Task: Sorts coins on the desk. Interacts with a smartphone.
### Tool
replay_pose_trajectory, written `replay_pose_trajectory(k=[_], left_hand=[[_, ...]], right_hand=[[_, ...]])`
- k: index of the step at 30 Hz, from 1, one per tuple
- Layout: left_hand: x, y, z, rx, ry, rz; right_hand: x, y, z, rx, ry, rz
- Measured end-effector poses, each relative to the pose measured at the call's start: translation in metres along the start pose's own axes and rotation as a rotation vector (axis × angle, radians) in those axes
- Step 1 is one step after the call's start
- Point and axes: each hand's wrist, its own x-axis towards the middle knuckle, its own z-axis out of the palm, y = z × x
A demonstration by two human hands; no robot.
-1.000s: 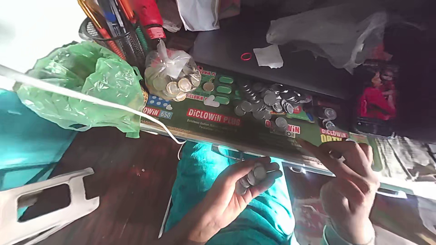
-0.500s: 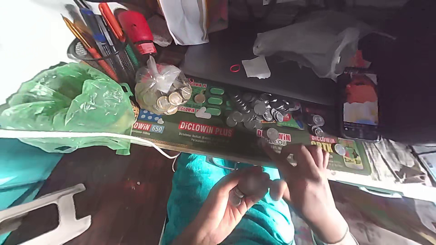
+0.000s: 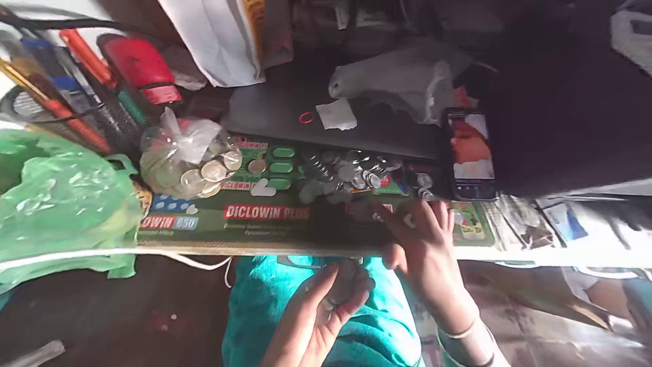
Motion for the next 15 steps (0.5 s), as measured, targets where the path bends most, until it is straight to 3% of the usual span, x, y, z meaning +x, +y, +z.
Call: replay_pose_trajectory(k=[6,15], left_hand=[[0.0,-0.002,-0.001,0.117,0.069,0.022],[0.001,-0.006,-0.006,0.158,-0.068,-0.003]], right_hand=[[-0.015,-0.004,0.002,0.004,0.05,-0.018],[-0.046,0.004,-0.012,0.033,0.073,0.033]])
